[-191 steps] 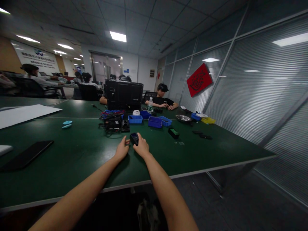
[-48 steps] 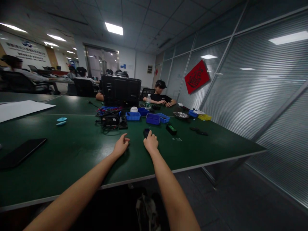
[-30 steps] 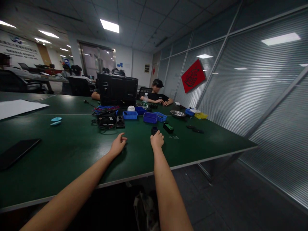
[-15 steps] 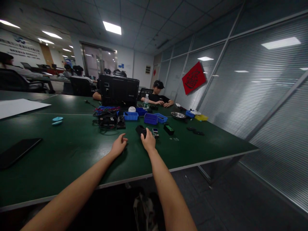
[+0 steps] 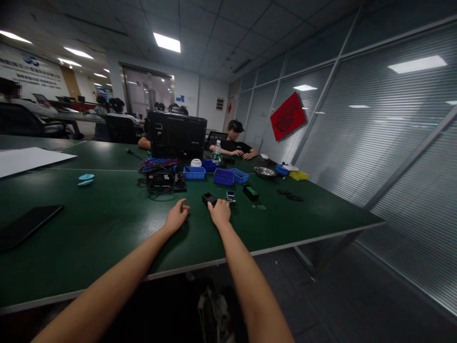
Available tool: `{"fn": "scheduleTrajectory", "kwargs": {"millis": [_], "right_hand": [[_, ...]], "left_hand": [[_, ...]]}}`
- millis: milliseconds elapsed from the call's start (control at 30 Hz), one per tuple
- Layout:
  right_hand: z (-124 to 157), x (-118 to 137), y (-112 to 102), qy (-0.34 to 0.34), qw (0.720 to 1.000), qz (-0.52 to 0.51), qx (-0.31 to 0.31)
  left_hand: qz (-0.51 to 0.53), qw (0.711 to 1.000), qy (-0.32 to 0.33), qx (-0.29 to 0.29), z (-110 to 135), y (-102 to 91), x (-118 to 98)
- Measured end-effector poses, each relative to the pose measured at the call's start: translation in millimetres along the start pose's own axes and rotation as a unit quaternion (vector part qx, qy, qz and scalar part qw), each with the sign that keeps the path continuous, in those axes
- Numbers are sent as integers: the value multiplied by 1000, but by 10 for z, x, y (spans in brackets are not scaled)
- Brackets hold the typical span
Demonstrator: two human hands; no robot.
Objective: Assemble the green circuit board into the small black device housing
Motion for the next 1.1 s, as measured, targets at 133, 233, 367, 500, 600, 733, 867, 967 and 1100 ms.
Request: {"fn": "scheduleTrajectory", "kwargs": {"millis": [133, 233, 367, 500, 600, 733, 867, 967, 1100], "right_hand": [[64, 199, -63, -93, 994, -35, -34], [94, 260, -85, -120, 991, -49, -46], [62, 141, -28, -64, 997, -17, -31], [65, 164, -40, -96, 995, -11, -36], [125, 320, -156, -170, 982, -23, -83], [205, 499, -260, -249, 960, -78, -100], [17, 175, -383, -122, 971, -102, -179], [-148, -361, -427, 72, 966, -72, -237], [-215, -831, -247, 235, 958, -6, -167]], "left_hand": [[2, 1000, 1, -4, -10, 17, 27], [2, 1000, 0, -8, -14, 18, 34], [4, 1000, 3, -7, -11, 7, 19], [8, 1000, 5, -6, -6, -6, -3], [19, 999, 2, -26, -16, -28, -15], [10, 997, 9, -76, -39, -97, -30], [-36, 991, 88, -91, -2, -155, -169], [-82, 972, 213, -49, 122, -108, -383], [-133, 929, 343, 38, 332, 41, -574]]}}
Point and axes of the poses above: each hand's wrist, its own z-axis away from the middle knuckle, its own y-axis out of the palm, x = y × z, the point moved 7 cm from there along -z, towards the middle knuckle, and after that the axes turned 15 degrees about -x, right-handed, at the moved point
